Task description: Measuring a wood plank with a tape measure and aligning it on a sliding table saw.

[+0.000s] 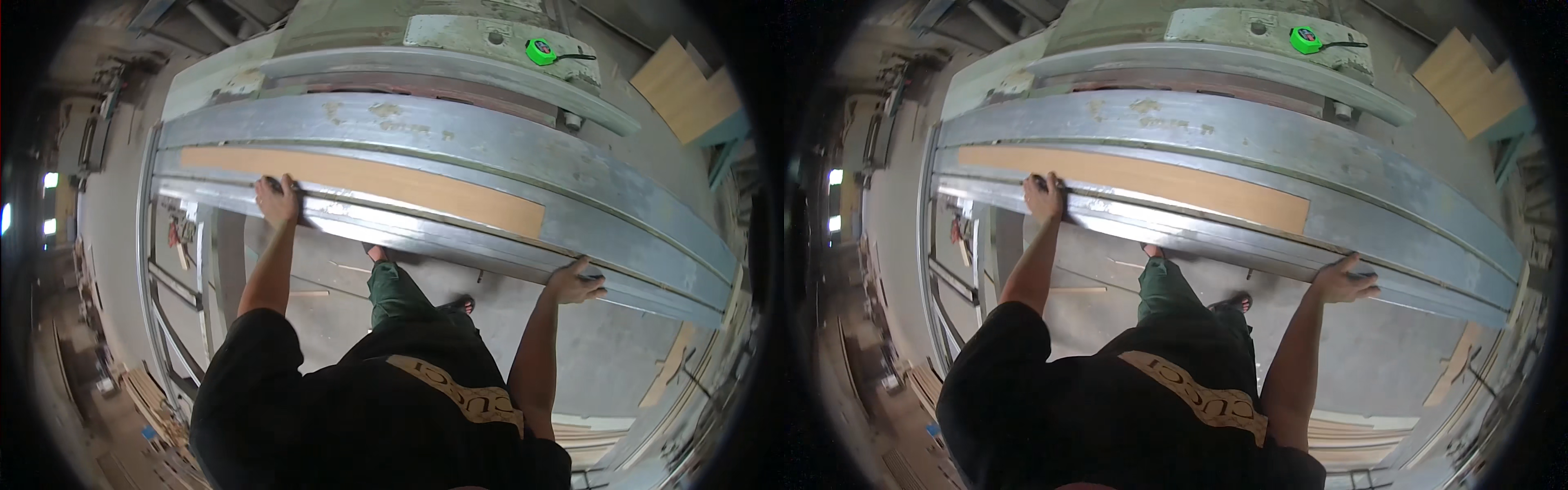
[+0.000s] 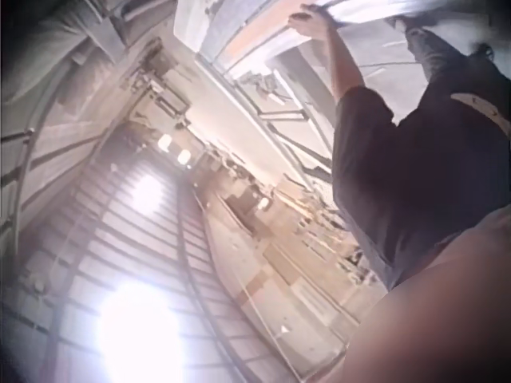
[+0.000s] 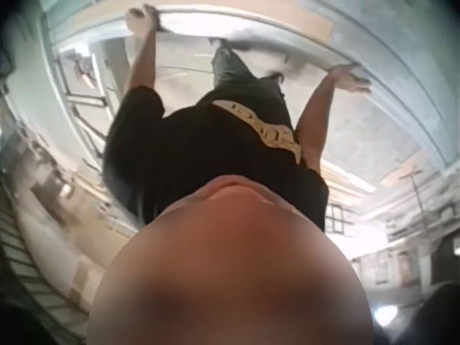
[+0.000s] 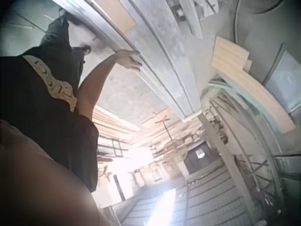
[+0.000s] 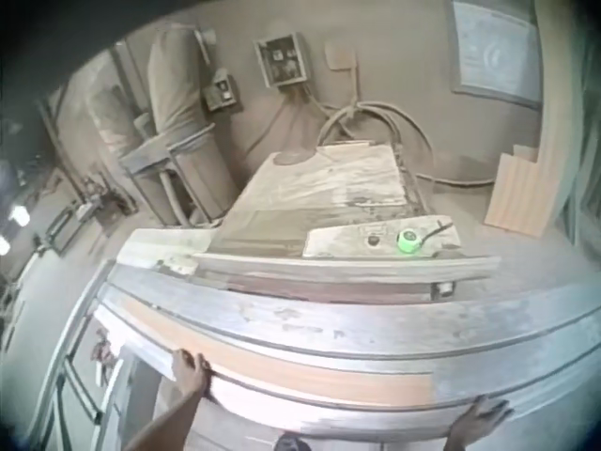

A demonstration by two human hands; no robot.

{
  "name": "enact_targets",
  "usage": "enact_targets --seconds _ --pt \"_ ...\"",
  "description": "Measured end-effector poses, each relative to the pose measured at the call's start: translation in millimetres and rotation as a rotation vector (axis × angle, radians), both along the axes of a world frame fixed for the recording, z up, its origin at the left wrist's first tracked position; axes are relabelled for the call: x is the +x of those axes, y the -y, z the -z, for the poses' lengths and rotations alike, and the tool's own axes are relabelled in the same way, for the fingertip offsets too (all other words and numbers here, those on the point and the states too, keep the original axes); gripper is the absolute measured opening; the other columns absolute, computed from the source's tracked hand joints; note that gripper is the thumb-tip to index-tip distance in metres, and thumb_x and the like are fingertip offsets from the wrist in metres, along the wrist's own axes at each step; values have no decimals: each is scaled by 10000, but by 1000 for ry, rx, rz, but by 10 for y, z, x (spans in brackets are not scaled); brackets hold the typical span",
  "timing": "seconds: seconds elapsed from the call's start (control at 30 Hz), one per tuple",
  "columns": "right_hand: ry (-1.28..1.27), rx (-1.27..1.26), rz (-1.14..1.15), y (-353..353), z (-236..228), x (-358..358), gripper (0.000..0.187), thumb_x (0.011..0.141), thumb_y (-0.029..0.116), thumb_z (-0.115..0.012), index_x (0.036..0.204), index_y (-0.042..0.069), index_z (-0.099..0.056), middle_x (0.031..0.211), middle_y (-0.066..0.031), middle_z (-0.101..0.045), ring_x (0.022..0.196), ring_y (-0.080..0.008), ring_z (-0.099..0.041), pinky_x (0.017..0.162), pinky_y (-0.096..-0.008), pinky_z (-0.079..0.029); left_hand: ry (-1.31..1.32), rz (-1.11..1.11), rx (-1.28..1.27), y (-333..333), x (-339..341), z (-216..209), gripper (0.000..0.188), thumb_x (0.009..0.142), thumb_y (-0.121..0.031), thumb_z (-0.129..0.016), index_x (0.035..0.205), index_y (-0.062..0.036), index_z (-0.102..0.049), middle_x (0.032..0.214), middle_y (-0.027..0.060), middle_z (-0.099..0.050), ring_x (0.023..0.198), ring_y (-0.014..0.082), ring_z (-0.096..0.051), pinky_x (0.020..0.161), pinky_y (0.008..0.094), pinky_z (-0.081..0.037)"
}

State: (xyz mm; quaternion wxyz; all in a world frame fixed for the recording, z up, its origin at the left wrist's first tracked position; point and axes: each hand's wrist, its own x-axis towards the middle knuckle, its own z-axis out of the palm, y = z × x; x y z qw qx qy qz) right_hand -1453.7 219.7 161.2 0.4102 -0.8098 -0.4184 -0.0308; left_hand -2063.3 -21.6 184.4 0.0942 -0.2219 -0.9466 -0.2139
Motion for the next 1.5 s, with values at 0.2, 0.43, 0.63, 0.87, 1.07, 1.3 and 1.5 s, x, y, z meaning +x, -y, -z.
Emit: enact_targets --seconds 0.2,0.43,0.63,0.87,1.07,1.3,1.5 --pt "100 -63 38 -173 14 178 783 905 562 -728 1292 -106 -593 1331 -340 -564 1302 -510 -502 1084 -569 -433 -130 25 156 -96 195 -284 402 898 -367 -663 1024 1 -559 1003 217 -542 997 428 -528 901 556 -401" --pt "418 -371 4 -154 -414 608 795 942 612 -653 1287 -101 -583 1413 -330 -502 1295 -480 -511 1054 -560 -456 130 -127 76 -93 251 -220 805 985 -516 -535 1527 55 -363 1607 291 -351 1548 407 -248 1279 525 -107" --pt "137 -43 -878 93 -1119 -958 567 993 283 -707 1448 3 -520 1433 -236 -552 1306 -379 -535 1102 -515 -419 177 -65 123 9 213 -339 764 1020 -440 -511 1569 42 -287 1637 279 -297 1559 405 -216 1276 541 -101" --pt "515 -344 -1691 397 -1508 -2899 833 747 267 -867 1461 27 -514 1540 -217 -443 1441 -443 -381 1189 -559 -314 279 35 189 10 174 -524 751 1022 -398 -520 1585 25 -257 1648 257 -279 1564 388 -211 1282 524 -90" --pt "587 -433 -1845 348 -1664 -3405 782 735 313 -877 1421 95 -573 1451 -197 -507 1323 -428 -490 1088 -539 -410 311 28 225 87 -25 -711 754 1003 -389 -566 1570 24 -291 1618 249 -329 1545 384 -255 1279 523 -120" --pt "604 -428 -1918 175 -2080 -3790 741 744 321 -869 1373 37 -598 1334 -162 -584 1213 -381 -558 1021 -505 -451 320 -11 354 211 -495 -811 733 995 -350 -603 1553 36 -327 1597 264 -355 1514 421 -291 1267 526 -158" --pt "771 -430 -1786 -523 -2140 -3465 785 823 372 -810 1452 13 -508 1355 -254 -565 1241 -467 -532 1057 -553 -434 275 -159 475 228 -1661 -805 759 1000 -332 -605 1546 94 -297 1591 323 -322 1516 462 -247 1263 545 -135"
